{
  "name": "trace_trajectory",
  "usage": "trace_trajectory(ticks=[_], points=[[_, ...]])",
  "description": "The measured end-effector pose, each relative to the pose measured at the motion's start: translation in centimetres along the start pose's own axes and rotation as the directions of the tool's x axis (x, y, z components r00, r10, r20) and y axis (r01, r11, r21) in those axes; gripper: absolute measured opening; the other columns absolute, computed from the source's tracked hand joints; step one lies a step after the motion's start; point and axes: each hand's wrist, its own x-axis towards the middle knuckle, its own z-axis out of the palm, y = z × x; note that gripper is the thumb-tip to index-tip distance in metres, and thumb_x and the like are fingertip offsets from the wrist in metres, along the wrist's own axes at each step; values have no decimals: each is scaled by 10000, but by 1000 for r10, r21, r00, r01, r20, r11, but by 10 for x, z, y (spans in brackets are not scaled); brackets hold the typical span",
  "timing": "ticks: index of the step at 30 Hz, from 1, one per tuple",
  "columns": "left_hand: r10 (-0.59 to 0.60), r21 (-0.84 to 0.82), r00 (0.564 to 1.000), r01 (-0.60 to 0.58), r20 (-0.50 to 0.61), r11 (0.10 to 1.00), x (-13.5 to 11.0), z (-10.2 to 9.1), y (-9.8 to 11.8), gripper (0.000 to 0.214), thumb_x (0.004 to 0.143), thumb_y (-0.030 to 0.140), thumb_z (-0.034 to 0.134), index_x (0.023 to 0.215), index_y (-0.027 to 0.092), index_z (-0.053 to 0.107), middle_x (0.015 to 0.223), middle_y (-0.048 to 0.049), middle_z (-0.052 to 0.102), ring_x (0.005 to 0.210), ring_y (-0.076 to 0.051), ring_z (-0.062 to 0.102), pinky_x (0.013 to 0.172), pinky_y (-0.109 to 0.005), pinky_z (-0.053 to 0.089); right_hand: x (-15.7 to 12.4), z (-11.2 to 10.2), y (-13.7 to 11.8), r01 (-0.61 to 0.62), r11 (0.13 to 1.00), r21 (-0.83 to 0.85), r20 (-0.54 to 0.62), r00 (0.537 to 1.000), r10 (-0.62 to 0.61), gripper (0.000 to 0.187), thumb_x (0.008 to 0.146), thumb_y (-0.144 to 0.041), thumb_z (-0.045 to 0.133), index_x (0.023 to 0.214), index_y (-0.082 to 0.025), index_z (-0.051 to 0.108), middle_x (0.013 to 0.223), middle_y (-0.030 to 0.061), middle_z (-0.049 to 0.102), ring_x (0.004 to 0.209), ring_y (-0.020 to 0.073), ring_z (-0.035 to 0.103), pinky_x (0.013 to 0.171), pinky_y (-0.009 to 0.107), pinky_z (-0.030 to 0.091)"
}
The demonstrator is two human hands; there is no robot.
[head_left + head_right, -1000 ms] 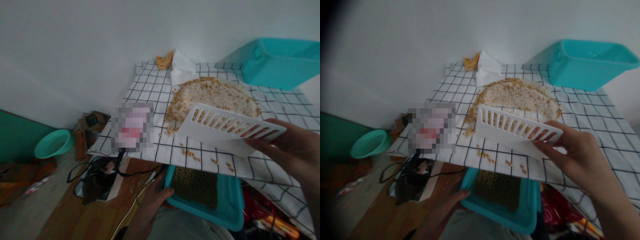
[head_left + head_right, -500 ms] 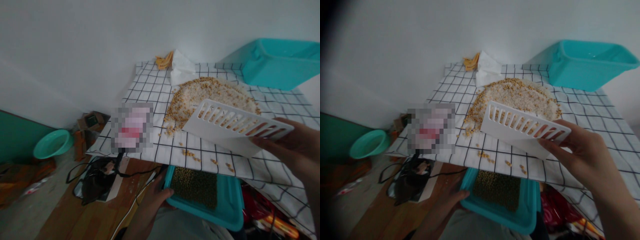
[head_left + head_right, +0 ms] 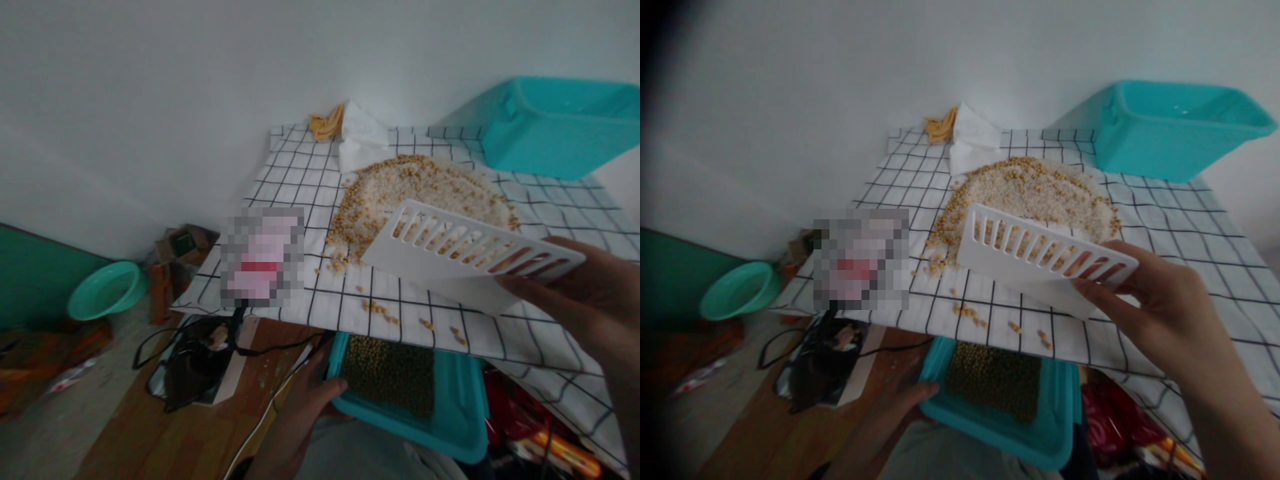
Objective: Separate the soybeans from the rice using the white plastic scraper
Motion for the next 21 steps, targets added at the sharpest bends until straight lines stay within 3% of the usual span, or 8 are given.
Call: trace_trajectory(ticks=[3,9,14,21], points=[[-8,23,1000,8,-8,1000,-3,1,2,776,678,235,686,1431,194,507,982,-83,775,676,-221,691,521,-299,557,0,-1,0,90,996,-4,62,994,-90,181,760,-436,730,909,-334,739,878,-45,798,710,185,750,582,256,574],[9,25,1000,-9,2,1000,-3,1,3,754,682,223,677,1420,194,524,989,-79,768,621,-183,649,508,-280,540,0,-3,2,115,993,17,70,991,-116,144,782,-416,722,893,-326,731,868,-39,794,714,193,748,614,272,578],[-3,15,1000,3,4,1000,0,-1,0,778,670,241,685,1427,191,515,928,-91,768,639,-216,660,504,-302,546,-2,-5,5,149,989,6,123,981,-149,197,793,-427,702,962,-327,716,872,-23,794,659,207,743,503,272,563],[-25,24,999,24,21,999,1,-2,-1,816,668,246,681,1457,196,479,967,-90,770,677,-233,679,521,-311,549,0,-4,-8,243,969,-54,149,961,-233,135,833,-411,672,928,-315,674,709,-76,744,471,101,634,441,188,500]])
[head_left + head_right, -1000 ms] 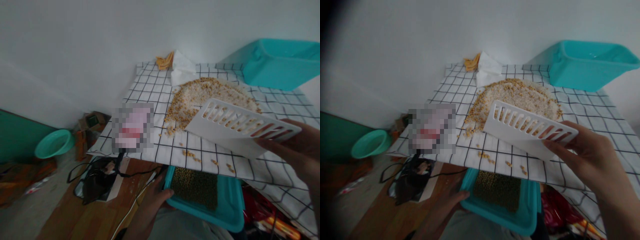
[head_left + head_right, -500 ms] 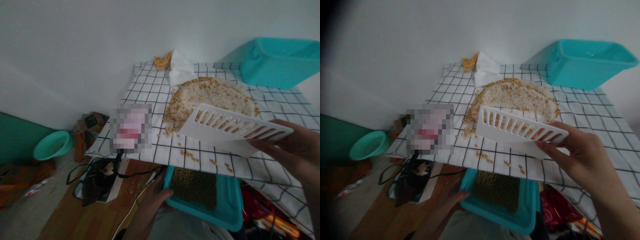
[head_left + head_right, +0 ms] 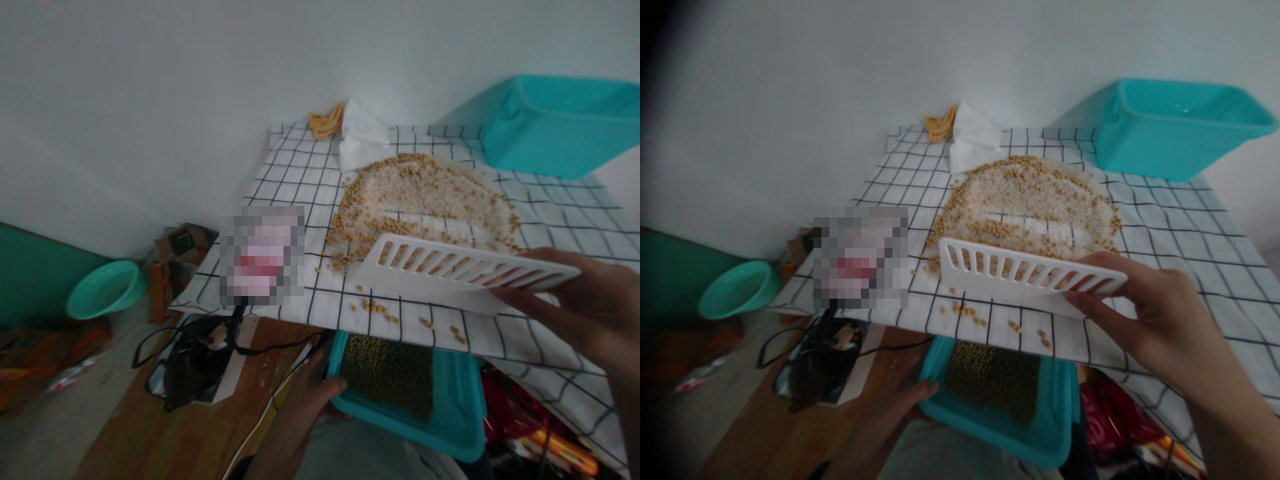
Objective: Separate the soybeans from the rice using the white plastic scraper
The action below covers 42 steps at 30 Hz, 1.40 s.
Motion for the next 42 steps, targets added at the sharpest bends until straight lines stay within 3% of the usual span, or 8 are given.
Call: trace_trajectory(ticks=[5,15,20,29,35,42], points=[[15,-19,1000,-15,-9,1000,-1,1,1,821,662,258,698,1454,198,488,978,-99,769,728,-251,693,565,-325,563,5,4,-1,42,999,-2,45,998,-42,69,865,-375,644,919,-333,657,777,-86,744,549,102,664,460,178,500],[43,-12,999,-42,11,999,0,-1,0,802,668,237,690,1448,214,503,889,-62,768,661,-214,677,539,-298,558,7,6,-1,-103,994,25,1,995,103,142,811,-406,699,900,-295,694,807,-49,765,635,157,709,542,230,539],[34,-1,999,-34,-8,999,1,-1,1,754,666,222,704,1406,223,554,872,-49,772,623,-191,659,491,-265,528,15,12,-3,-82,991,107,-2,997,83,100,819,-377,692,875,-295,687,775,-65,740,640,128,701,574,197,560],[8,-27,999,-9,-36,1000,3,-5,-8,739,672,235,695,1396,222,552,1092,-97,752,658,-195,662,518,-290,542,21,19,3,-43,983,179,-1,999,44,59,814,-328,705,868,-309,698,777,-78,736,653,114,710,587,167,579],[30,-20,999,-31,-35,999,0,-2,-4,739,666,228,687,1391,201,547,1039,-83,760,577,-156,626,455,-262,516,24,17,-2,-34,984,175,14,999,32,63,813,-340,698,832,-280,690,754,-61,731,634,124,709,583,181,585],[36,-13,999,-37,-35,999,0,-1,-1,770,657,223,684,1406,153,519,1016,-102,777,585,-180,655,484,-290,544,24,19,3,-2,986,165,60,998,-8,102,843,-350,679,922,-288,665,797,-62,730,647,103,707,591,156,569]])
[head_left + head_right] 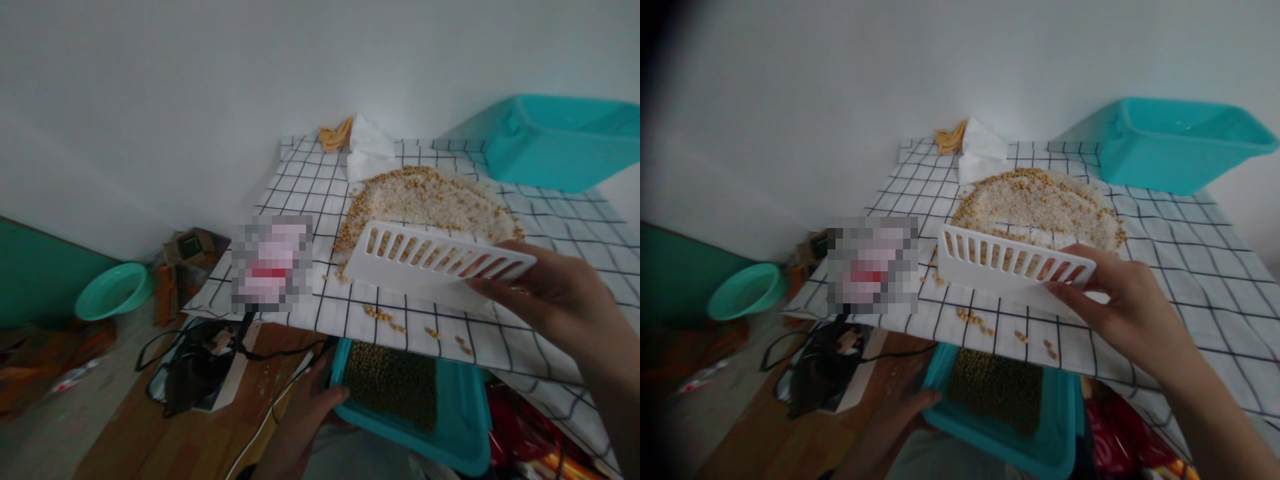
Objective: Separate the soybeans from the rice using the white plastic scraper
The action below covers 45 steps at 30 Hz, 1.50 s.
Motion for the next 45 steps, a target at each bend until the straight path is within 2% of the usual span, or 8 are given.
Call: trace_trajectory(ticks=[4,9,17,22,25,29,36,45], points=[[14,-18,1000,-14,-5,1000,1,-1,-1,784,631,213,691,1396,146,533,1133,-133,748,634,-193,666,498,-301,555,-1,-1,-4,45,995,-85,16,999,-44,60,854,-330,661,911,-313,651,772,-66,719,605,120,686,536,198,556],[38,-15,999,-38,18,999,0,-1,-2,722,656,212,688,1368,173,577,994,-82,783,656,-203,668,510,-283,531,-5,-2,-10,18,989,-145,14,1000,-16,52,878,-353,587,920,-377,605,712,-91,702,505,132,623,446,246,509],[12,-38,1000,-11,28,999,4,-2,-5,770,630,226,692,1386,176,550,1037,-94,773,686,-224,692,522,-307,550,-4,0,1,55,990,-131,-5,998,-56,111,874,-383,630,979,-346,638,791,-74,737,592,116,683,498,183,537],[5,-46,1000,-5,18,999,5,-5,-6,808,622,235,704,1401,139,516,1135,-137,754,641,-209,680,514,-316,554,-3,-1,-1,153,969,-194,15,988,-153,118,906,-403,599,973,-308,620,744,-68,712,497,72,604,445,141,471],[-3,-46,1000,4,13,999,3,-5,-4,826,617,227,701,1413,135,499,1157,-141,748,639,-212,678,533,-334,568,-5,-2,-3,157,965,-212,38,988,-152,108,919,-392,588,977,-305,615,706,-76,700,411,59,516,407,147,430],[7,-30,1000,-7,3,1000,1,-5,-2,840,631,224,686,1435,119,467,1176,-149,738,581,-174,648,509,-317,556,-8,-2,-4,157,967,-202,82,986,-143,109,927,-359,586,1022,-316,617,768,-69,726,424,61,520,407,148,425],[13,-21,1000,-13,5,1000,-5,-2,0,772,641,231,654,1396,165,507,1153,-109,749,591,-163,661,473,-258,515,-8,4,-3,60,984,-168,31,998,-56,195,902,-419,604,1001,-257,645,767,-16,774,499,108,646,449,173,492],[-13,-31,1000,12,-24,999,-6,-5,1,749,651,191,635,1392,172,526,985,-66,790,632,-199,697,506,-284,543,-9,4,0,-140,986,-85,-20,990,139,268,870,-462,605,987,-241,700,866,32,799,687,205,754,580,245,602]])
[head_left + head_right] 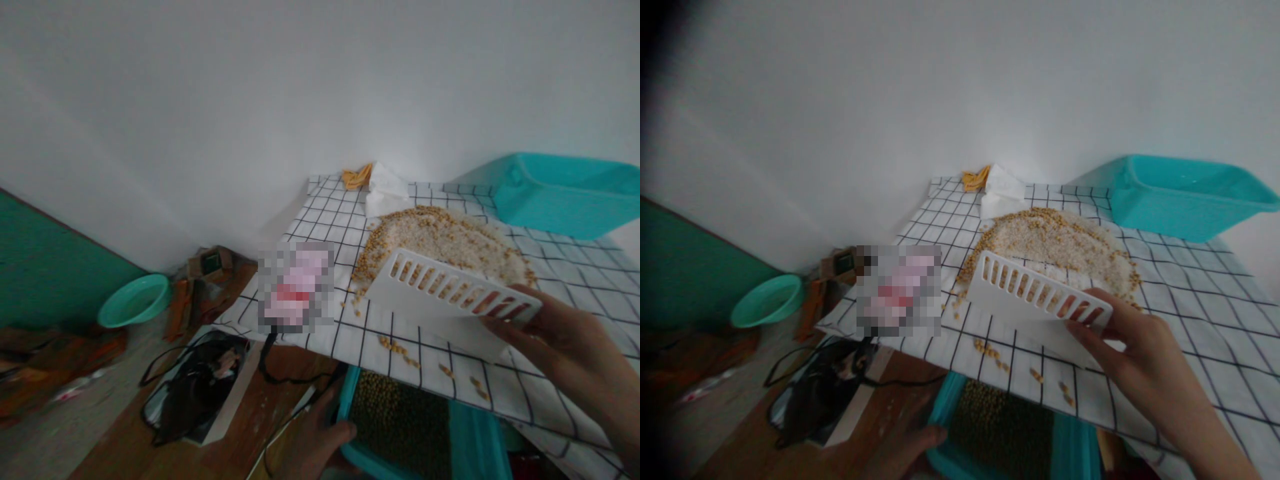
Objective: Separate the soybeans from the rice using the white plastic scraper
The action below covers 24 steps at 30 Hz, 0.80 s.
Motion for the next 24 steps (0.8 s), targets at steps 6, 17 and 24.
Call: trace_trajectory(ticks=[6,17,24], points=[[-5,8,1000,5,8,1000,0,2,3,765,638,169,625,1394,154,506,1002,-68,785,608,-180,690,494,-274,539,2,3,5,22,1000,2,5,1000,-22,223,873,-433,615,999,-264,688,874,11,792,707,204,750,556,249,592],[16,-20,999,-15,40,1000,5,-5,-8,767,659,232,650,1410,192,496,1132,-87,762,655,-190,688,523,-290,550,2,5,6,53,998,-32,42,998,-52,224,874,-437,610,1007,-267,672,895,5,788,727,215,746,530,259,571],[37,-32,997,-34,66,999,7,-8,-10,795,632,262,679,1405,192,506,1102,-99,769,644,-208,689,513,-303,535,2,3,1,87,996,-29,13,996,-87,244,843,-468,640,950,-255,693,797,18,786,630,212,734,511,258,567]])
